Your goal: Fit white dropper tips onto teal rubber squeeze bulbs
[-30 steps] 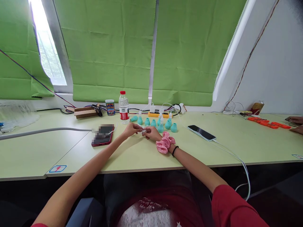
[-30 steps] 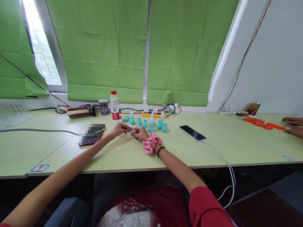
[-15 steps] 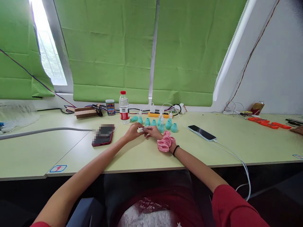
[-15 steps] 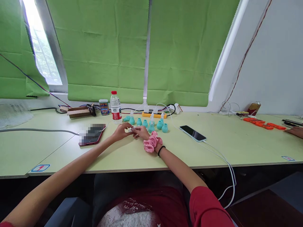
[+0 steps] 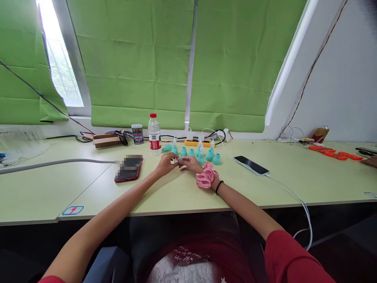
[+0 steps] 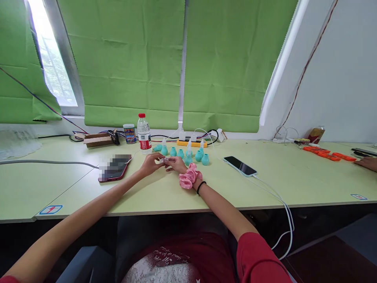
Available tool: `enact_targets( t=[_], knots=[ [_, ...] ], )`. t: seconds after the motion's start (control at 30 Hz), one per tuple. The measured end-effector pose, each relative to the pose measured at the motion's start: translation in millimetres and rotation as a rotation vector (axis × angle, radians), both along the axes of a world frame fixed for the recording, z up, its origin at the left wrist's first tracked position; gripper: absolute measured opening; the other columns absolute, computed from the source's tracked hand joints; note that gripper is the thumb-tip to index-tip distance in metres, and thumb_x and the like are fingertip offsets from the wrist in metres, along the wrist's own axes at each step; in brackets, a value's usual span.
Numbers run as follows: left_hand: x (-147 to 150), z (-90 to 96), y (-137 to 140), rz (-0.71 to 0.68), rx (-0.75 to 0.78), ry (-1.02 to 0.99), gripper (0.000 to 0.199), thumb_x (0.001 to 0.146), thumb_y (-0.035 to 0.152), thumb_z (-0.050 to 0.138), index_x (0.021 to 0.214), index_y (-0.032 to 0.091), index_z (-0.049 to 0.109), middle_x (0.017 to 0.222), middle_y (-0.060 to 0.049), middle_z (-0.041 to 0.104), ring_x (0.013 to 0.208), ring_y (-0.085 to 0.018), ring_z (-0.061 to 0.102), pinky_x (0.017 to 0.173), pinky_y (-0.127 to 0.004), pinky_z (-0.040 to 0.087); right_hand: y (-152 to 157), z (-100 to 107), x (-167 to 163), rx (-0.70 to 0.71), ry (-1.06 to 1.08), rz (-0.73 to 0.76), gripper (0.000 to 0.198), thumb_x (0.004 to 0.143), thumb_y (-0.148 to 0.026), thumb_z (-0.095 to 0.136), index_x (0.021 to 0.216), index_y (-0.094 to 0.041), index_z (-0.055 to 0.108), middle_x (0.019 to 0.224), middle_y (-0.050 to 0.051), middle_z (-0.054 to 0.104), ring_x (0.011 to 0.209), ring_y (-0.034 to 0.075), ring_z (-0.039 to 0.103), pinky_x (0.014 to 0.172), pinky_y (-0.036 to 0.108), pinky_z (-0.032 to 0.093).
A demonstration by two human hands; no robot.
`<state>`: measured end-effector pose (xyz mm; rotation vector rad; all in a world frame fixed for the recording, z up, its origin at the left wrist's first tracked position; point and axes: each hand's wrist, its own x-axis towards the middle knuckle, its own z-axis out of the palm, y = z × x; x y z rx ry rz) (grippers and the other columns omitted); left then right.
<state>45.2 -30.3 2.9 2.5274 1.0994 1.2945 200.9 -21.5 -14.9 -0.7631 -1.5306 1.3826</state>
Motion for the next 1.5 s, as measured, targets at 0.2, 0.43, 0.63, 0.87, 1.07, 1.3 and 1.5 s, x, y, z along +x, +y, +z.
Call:
enact_targets(
  t=[0.2,0.43,0.63,0.87,1.07,1.3,1.5],
  knots=[
    [-1.0,-2.5,2.2,-0.059,0.074,0.054,0.011,0.069,0.02,0.056,0.078,0.017,0.06,0.08,-0.008,0.06,0.083,-0.019,0.052,0.076,-0.032,0.04,-2.8,2.0,-0.2,-0.002,0.016,-0.013,0.013,0.069,-0.023,0.061,0.075,-0.011,0.059,0.069,0.002,0.056,0.061,0.01,0.052,0.057,0.025,0.049],
    [-0.7,-2.4,2.7,0.018,0.087,0.096,0.019,0.071,0.019,0.052,0.087,0.014,0.061,0.08,-0.008,0.06,0.073,-0.017,0.053,0.067,-0.029,0.043,-3.7,3.7,-1.0,0.029,-0.015,-0.022,0.008,0.076,-0.019,0.054,0.079,-0.012,0.057,0.071,0.002,0.055,0.061,0.011,0.052,0.057,0.027,0.049],
    [2.5,-0.2,-1.3,-0.027,-0.054,-0.032,0.018,0.069,0.024,0.053,0.082,0.014,0.061,0.079,-0.007,0.061,0.069,-0.015,0.055,0.062,-0.026,0.046,-4.2,7.3,-1.2,0.062,-0.056,-0.054,0.014,0.074,-0.026,0.057,0.076,-0.013,0.054,0.066,0.002,0.056,0.058,0.011,0.053,0.055,0.026,0.049],
    [-2.2,2.9,4.3,-0.168,-0.399,-0.243,0.052,0.057,0.022,0.062,0.106,0.013,0.05,0.076,-0.004,0.061,0.07,-0.015,0.057,0.065,-0.028,0.048,-3.7,3.6,-3.0,0.168,-0.099,-0.125,0.034,0.059,-0.035,0.066,0.081,-0.015,0.049,0.061,-0.001,0.055,0.056,0.009,0.052,0.049,0.021,0.048],
    [-11.0,6.8,10.0,-0.365,-0.963,-0.47,0.037,0.066,0.038,0.057,0.09,0.01,0.058,0.076,-0.009,0.063,0.069,-0.017,0.059,0.068,-0.033,0.049,-7.8,0.8,-4.0,0.393,-0.167,-0.183,0.033,0.062,-0.039,0.063,0.081,-0.017,0.046,0.061,-0.002,0.056,0.05,0.007,0.05,0.045,0.019,0.043],
    [-14.8,6.7,11.2,-0.414,-0.942,-0.46,0.035,0.056,0.037,0.069,0.075,0.009,0.062,0.073,-0.009,0.063,0.065,-0.016,0.058,0.066,-0.031,0.048,-8.2,2.8,-3.7,0.371,-0.122,-0.079,0.037,0.061,-0.044,0.063,0.081,-0.017,0.049,0.053,-0.004,0.052,0.04,0.006,0.046,0.039,0.018,0.039],
    [-14.2,9.4,7.1,-0.391,-0.869,-0.496,0.028,0.055,0.032,0.071,0.068,0.01,0.061,0.062,-0.005,0.06,0.054,-0.011,0.053,0.056,-0.027,0.046,-22.0,11.1,-5.5,0.449,-0.231,-0.118,0.042,0.062,-0.046,0.061,0.091,-0.015,0.053,0.052,-0.003,0.051,0.043,0.008,0.047,0.043,0.02,0.041]
  ],
)
